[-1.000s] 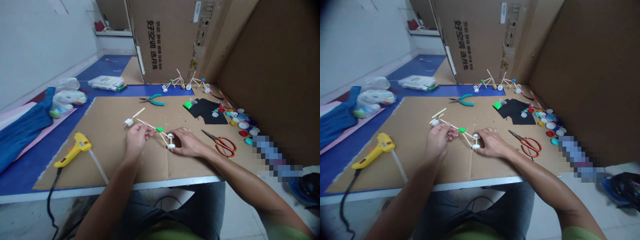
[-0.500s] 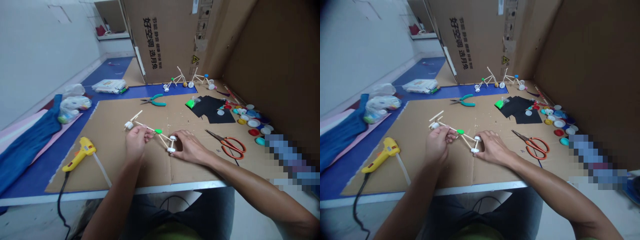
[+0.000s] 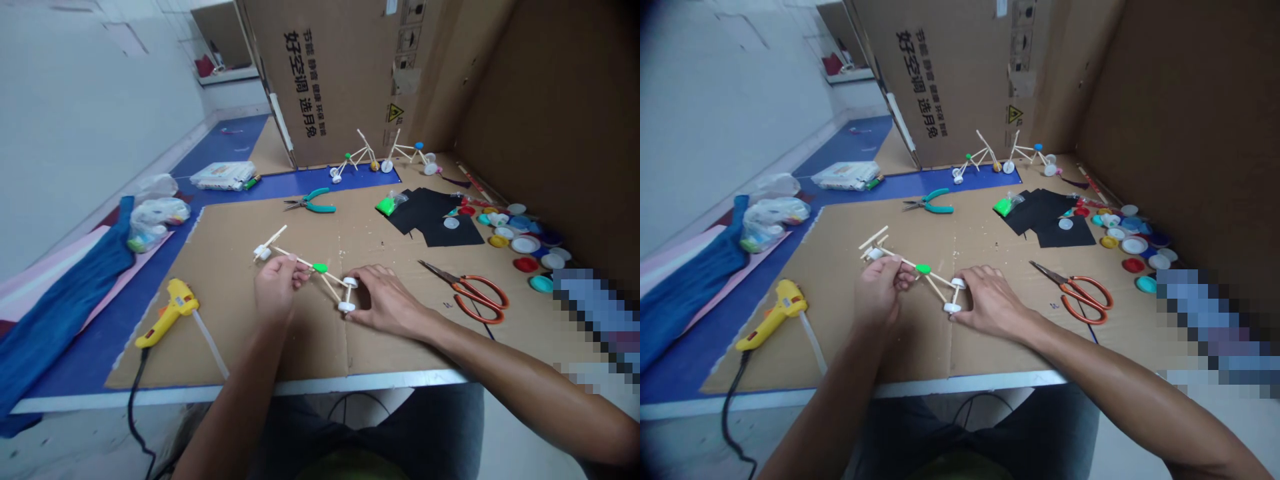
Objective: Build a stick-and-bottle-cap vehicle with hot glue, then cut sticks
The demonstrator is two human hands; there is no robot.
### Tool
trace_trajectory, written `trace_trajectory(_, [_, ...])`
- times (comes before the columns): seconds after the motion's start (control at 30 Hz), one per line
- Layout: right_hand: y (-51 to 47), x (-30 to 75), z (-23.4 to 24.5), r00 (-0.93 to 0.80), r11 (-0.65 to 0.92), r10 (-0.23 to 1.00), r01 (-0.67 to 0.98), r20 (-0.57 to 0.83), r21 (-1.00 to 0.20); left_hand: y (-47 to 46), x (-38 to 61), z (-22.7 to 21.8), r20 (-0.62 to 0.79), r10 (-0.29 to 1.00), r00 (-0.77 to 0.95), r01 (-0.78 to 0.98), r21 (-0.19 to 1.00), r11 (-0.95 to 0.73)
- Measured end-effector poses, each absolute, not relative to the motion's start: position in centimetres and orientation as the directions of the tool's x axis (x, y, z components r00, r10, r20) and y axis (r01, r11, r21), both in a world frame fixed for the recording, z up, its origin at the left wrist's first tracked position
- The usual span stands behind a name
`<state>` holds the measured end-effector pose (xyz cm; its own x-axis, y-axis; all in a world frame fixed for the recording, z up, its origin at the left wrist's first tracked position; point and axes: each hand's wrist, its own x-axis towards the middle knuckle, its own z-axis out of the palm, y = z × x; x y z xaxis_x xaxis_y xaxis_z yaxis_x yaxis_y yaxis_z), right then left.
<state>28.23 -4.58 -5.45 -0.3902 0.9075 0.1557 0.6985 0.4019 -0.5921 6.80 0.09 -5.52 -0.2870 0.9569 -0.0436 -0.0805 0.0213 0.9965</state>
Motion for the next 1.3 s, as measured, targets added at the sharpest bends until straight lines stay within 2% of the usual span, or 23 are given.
trace_trajectory(0.63, [-4.8,27.7,-5.9,-0.325,0.360,0.930,0.714,0.170,-0.601,-0.3,6.8,-5.8,-0.057,0.955,-0.292,-0.086,0.996,0.033])
trace_trajectory(1.1, [-5.4,27.3,-7.3,-0.308,0.425,0.905,0.705,0.295,-0.567,-1.1,6.6,-5.3,-0.088,0.964,-0.253,-0.097,0.993,0.065])
trace_trajectory(1.3, [-5.8,27.1,-7.5,-0.322,0.437,0.899,0.700,0.297,-0.564,-1.0,6.6,-5.3,-0.109,0.958,-0.265,-0.123,0.989,0.079])
